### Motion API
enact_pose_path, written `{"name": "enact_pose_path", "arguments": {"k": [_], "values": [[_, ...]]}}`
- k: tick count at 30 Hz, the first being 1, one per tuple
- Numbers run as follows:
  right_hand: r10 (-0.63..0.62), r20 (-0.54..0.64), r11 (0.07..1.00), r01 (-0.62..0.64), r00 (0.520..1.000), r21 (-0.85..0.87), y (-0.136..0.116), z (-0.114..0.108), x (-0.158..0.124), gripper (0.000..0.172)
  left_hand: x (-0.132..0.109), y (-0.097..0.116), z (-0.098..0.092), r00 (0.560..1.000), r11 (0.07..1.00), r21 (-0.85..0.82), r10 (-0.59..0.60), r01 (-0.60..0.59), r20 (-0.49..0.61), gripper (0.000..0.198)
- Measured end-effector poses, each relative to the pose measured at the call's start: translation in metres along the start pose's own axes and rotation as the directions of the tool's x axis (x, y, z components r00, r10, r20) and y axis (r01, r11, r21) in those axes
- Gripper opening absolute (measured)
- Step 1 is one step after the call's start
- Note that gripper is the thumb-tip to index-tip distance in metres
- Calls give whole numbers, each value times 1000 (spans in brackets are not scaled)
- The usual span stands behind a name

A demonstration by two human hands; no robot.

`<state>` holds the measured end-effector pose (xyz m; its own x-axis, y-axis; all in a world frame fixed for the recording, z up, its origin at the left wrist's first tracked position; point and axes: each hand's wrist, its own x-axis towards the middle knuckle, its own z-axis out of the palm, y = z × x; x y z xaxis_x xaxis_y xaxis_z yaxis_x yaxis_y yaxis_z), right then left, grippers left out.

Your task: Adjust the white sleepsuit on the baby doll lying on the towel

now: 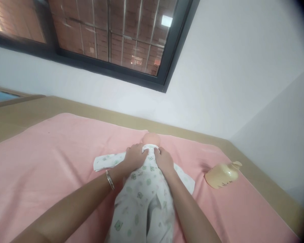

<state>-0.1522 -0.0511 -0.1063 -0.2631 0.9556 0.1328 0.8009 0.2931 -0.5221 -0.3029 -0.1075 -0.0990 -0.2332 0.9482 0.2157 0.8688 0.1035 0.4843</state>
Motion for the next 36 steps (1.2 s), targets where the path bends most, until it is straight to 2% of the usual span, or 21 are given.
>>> {"name": "enact_pose_path", "arguments": {"k": [21,36], "values": [[26,20,999,-27,999,26,-5,-5,-3,40,-5,8,-9,1000,1000,10,-5,5,28,31],[1,5,1000,-1,1000,-10,-4,-6,-2,39,-4,6,-8,1000,1000,16,5,-6,29,32]]}}
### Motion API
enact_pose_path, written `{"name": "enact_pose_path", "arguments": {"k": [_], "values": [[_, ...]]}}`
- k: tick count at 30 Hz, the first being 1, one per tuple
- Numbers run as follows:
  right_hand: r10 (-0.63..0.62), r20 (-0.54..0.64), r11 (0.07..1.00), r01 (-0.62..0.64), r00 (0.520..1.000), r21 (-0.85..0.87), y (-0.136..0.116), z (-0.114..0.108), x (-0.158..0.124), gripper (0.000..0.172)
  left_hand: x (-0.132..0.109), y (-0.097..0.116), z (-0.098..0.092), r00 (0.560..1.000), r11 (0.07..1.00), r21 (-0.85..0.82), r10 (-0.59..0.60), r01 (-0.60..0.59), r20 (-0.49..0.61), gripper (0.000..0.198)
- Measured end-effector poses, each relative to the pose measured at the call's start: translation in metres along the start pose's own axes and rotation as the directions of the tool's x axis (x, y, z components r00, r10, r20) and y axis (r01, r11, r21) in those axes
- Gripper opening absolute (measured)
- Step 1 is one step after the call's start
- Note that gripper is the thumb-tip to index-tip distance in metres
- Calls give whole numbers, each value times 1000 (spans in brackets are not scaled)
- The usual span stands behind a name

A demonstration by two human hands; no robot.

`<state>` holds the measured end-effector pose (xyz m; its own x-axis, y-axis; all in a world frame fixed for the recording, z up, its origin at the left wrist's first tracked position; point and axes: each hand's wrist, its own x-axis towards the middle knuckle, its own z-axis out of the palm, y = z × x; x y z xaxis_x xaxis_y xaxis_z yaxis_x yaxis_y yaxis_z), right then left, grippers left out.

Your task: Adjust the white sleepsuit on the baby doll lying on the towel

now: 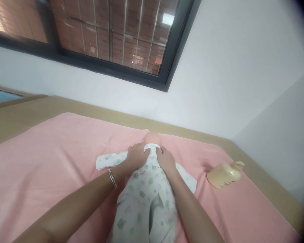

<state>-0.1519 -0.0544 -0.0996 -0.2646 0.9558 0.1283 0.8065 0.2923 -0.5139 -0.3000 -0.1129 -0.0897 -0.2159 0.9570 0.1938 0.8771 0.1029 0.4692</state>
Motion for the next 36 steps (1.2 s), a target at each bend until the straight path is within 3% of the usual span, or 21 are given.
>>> {"name": "enact_pose_path", "arguments": {"k": [21,24,27,30,33,34,36], "values": [[-3,5,1000,3,1000,-12,1,2,0,40,1,-2,4,1000,1000,-14,2,-2,-1,33],[-27,24,998,29,999,-61,-3,-2,-1,42,0,1,0,999,998,59,31,-29,-35,32],[-120,101,982,133,988,-135,-6,-18,-6,46,-6,10,-9,985,966,223,153,-131,-84,28],[-218,236,955,257,947,-148,-6,-50,-17,42,-23,25,-14,924,900,277,373,-338,-84,22],[-237,362,948,296,902,-117,-8,-87,-31,29,-50,41,-5,781,768,202,624,-607,-26,24],[-279,358,942,327,891,-80,-10,-96,-35,27,-59,46,1,714,705,193,699,-682,-28,23],[-414,227,902,431,881,-30,-16,-104,-38,30,-75,52,14,616,608,216,787,-764,-36,21]]}}
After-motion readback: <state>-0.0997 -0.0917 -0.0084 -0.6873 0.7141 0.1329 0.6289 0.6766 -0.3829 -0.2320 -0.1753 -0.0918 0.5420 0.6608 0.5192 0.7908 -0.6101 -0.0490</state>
